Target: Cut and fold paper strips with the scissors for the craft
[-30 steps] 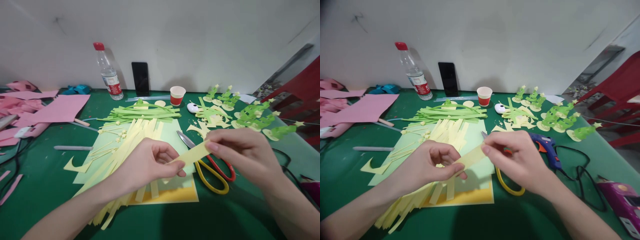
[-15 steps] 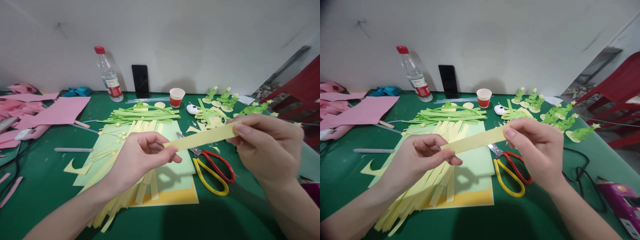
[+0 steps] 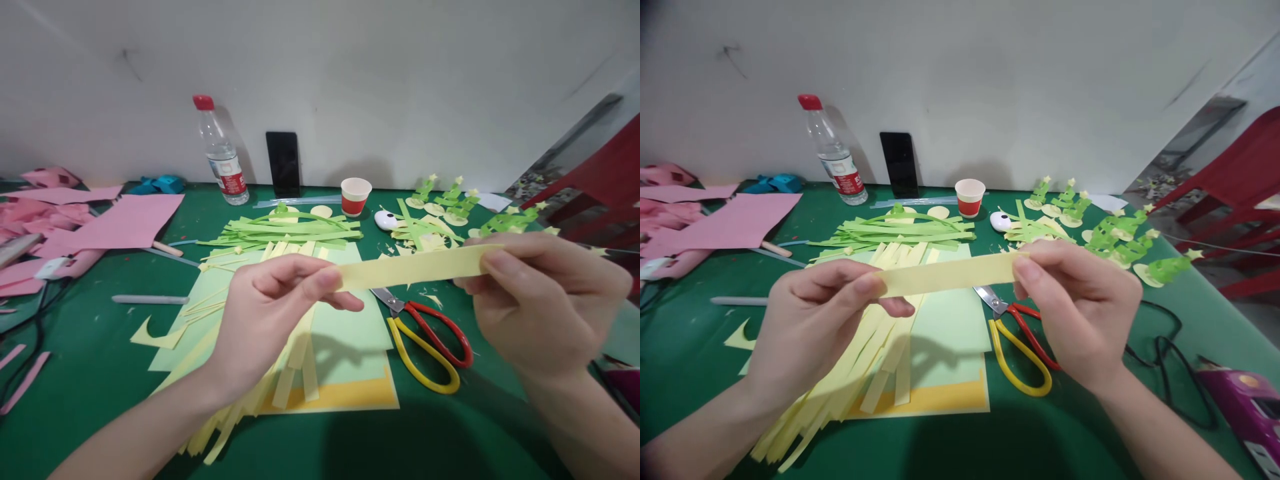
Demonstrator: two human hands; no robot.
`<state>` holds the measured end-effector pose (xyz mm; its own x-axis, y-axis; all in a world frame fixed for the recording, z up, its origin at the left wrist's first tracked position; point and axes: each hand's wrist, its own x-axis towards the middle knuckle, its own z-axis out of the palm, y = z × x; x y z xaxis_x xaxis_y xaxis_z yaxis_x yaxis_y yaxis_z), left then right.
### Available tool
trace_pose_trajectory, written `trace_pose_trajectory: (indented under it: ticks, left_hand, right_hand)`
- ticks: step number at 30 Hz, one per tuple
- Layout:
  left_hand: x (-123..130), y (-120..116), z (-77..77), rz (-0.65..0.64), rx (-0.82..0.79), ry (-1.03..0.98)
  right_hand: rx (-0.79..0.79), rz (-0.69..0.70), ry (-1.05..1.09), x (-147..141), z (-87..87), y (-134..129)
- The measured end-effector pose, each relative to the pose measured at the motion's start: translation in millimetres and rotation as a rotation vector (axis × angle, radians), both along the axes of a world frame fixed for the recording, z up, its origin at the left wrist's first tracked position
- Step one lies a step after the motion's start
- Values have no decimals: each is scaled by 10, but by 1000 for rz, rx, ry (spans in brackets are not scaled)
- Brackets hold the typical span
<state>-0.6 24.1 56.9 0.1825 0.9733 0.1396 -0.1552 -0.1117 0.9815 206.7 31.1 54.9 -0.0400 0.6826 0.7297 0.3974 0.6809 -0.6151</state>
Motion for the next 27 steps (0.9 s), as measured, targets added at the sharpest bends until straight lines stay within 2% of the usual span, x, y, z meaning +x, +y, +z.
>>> trace_pose_trajectory:
  ticks: [3, 9, 12, 15, 19, 23, 27]
  left_hand:
    - [10, 7, -11, 84, 63, 7]
    - [34, 75, -15, 251, 210, 158]
    - [0, 109, 17, 268, 234, 209]
    - [-38, 141, 55, 105, 138, 324]
    - [-23, 159, 48, -169, 51, 489]
    - [17, 139, 5, -274, 55, 535]
    - [29, 125, -21, -311, 40, 497]
  right_hand:
    - [-10, 30, 81, -37, -27, -10]
    - [-83, 40, 113, -21, -54, 43]
    - [-290, 189, -47, 113, 11, 168]
    - [-540, 379, -310, 265, 94, 280]
    - [-639, 491, -477, 206, 111, 241]
    - [-865, 603, -581, -73, 49, 87]
    - [-899, 585, -487, -189, 4, 35]
